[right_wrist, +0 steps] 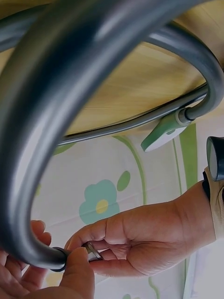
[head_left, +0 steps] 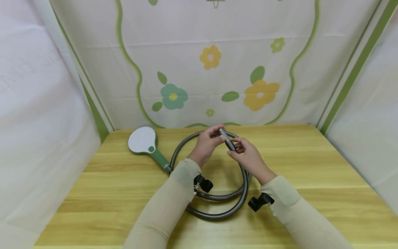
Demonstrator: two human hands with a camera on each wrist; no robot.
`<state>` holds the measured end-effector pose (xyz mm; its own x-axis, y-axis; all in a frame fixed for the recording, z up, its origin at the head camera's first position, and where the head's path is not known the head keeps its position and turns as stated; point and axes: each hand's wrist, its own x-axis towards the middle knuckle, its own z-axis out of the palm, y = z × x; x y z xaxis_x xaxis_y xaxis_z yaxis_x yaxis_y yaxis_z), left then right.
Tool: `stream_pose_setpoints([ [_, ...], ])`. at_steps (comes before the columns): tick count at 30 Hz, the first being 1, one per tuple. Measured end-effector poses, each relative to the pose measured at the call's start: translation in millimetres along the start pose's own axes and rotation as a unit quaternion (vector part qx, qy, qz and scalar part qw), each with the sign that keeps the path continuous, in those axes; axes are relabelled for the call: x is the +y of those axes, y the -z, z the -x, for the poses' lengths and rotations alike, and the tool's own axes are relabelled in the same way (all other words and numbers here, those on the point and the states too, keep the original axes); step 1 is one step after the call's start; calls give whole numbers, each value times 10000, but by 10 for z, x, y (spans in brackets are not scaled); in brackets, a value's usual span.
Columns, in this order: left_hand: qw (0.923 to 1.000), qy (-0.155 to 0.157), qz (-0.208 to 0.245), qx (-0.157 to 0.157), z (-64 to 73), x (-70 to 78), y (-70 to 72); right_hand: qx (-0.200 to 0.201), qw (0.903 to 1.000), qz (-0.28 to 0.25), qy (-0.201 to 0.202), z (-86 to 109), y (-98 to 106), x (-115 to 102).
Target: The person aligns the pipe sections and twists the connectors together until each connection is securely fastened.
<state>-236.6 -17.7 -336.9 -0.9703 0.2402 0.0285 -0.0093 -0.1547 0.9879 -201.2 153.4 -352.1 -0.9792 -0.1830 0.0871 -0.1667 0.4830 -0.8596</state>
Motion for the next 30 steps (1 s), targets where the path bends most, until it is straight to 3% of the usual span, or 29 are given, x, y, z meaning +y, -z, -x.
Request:
stream_pose_setpoints([
  [15, 10000, -49, -11, 28, -1, 29, 18, 333, 9991, -20, 267, -4, -60, -16],
  [30, 9999, 17, 13, 122, -11, 12, 27, 311, 9992, -119, 215, -15, -67, -50],
])
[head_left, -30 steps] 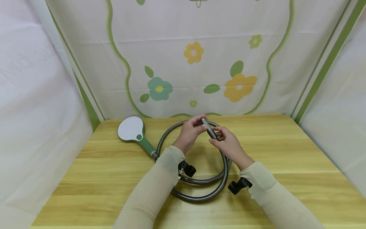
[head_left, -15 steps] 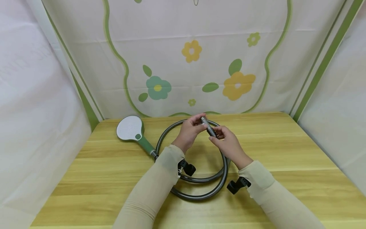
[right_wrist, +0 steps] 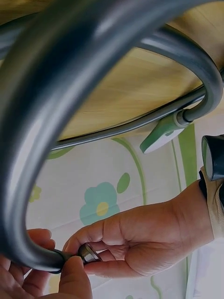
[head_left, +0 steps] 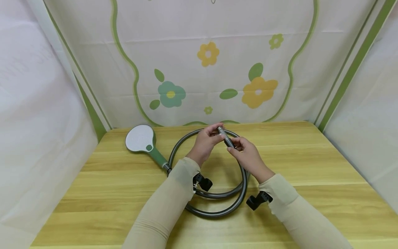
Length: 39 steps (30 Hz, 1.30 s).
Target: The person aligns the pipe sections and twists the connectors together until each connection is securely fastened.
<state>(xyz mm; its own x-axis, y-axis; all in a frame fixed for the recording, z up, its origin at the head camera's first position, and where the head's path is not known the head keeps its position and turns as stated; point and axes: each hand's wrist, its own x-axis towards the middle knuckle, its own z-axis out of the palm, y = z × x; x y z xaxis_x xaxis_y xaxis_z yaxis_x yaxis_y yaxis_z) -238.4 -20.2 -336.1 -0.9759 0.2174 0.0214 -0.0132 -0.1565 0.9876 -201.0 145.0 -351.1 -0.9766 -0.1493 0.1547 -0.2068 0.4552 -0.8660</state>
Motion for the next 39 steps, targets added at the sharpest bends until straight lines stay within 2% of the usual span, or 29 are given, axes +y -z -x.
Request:
stream_pose_setpoints([
  [22, 10000, -58, 18, -68, 32, 10, -4, -344, 9970, -529, -455, -11, 16, 19],
  [31, 10000, -44, -36, -52, 22, -6, 6, -553, 9934, -923, -386, -13, 30, 14],
  [39, 10000, -15, -14, -69, 8, -14, 29, -666, 9920, -967, -461, -24, 30, 4],
])
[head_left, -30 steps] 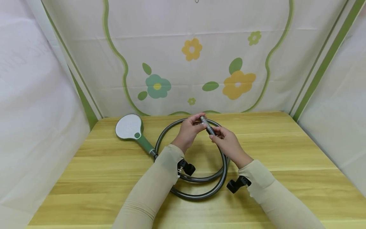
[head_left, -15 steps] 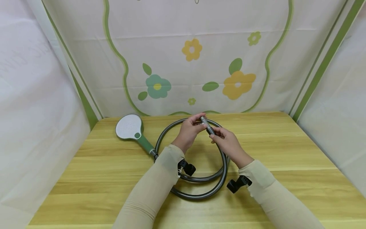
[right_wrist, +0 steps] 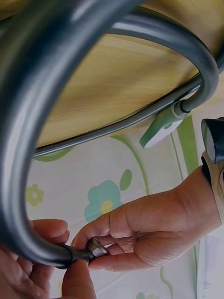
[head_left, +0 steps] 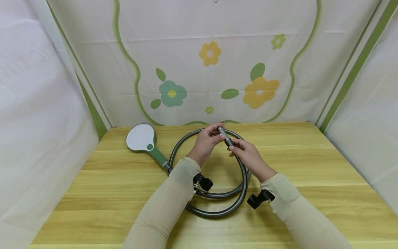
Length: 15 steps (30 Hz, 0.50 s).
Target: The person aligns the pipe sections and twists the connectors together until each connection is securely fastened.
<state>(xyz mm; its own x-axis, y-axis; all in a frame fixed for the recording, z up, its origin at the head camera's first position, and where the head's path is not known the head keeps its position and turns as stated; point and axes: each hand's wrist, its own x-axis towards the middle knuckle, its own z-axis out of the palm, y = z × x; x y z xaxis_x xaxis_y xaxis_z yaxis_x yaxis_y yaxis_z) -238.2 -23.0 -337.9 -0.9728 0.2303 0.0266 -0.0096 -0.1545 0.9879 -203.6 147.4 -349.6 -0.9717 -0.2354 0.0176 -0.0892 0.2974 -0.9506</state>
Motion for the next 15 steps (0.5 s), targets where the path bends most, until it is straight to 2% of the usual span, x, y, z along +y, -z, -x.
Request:
stream_pose_setpoints([
  [7, 10000, 46, 41, 20, -2, 7, -2, 126, 9989, 420, -147, -9, 1, 25],
  [11, 9999, 62, 90, 34, -6, 6, -5, 230, 9972, 713, -34, -7, 1, 54],
  [15, 9998, 91, 153, 41, -12, -1, -2, 289, 9964, 779, 136, 11, -5, 56],
])
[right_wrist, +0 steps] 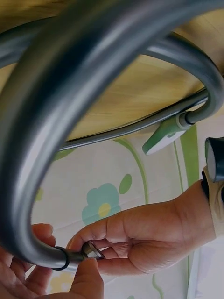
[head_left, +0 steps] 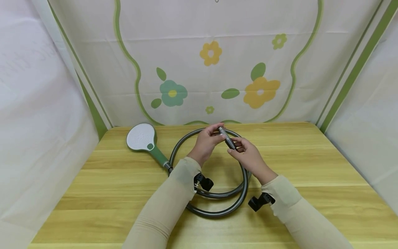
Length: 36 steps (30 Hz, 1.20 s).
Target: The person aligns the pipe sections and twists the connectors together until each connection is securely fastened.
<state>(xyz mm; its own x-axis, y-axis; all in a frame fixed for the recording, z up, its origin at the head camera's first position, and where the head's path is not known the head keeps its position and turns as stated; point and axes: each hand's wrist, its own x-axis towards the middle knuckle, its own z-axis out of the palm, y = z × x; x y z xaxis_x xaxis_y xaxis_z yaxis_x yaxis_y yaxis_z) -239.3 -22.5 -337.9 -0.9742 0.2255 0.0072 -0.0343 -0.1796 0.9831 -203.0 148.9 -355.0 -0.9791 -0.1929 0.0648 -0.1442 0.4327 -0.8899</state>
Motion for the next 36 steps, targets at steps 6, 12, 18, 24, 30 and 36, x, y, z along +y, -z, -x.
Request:
stream_pose_setpoints([
  [6, 10000, 7, 3, 1, 8, 11, 6, 120, 9999, 97, 60, 5, -18, 8],
  [12, 10000, 8, 17, -18, -1, 16, -6, 229, 9990, 326, 210, -17, -32, 24],
  [18, 10000, 26, 56, -9, -11, -3, -15, 296, 9984, 379, 303, -20, -45, 35],
  [24, 9999, 3, 92, -84, -3, -16, -13, 306, 9985, 300, 354, -13, -49, 26],
  [30, 9999, -34, 93, -77, 8, -23, -15, 340, 9980, 322, 427, -16, -51, 24],
  [36, 9999, -34, 96, -43, 5, -31, -16, 336, 9982, 268, 423, -22, -53, 33],
])
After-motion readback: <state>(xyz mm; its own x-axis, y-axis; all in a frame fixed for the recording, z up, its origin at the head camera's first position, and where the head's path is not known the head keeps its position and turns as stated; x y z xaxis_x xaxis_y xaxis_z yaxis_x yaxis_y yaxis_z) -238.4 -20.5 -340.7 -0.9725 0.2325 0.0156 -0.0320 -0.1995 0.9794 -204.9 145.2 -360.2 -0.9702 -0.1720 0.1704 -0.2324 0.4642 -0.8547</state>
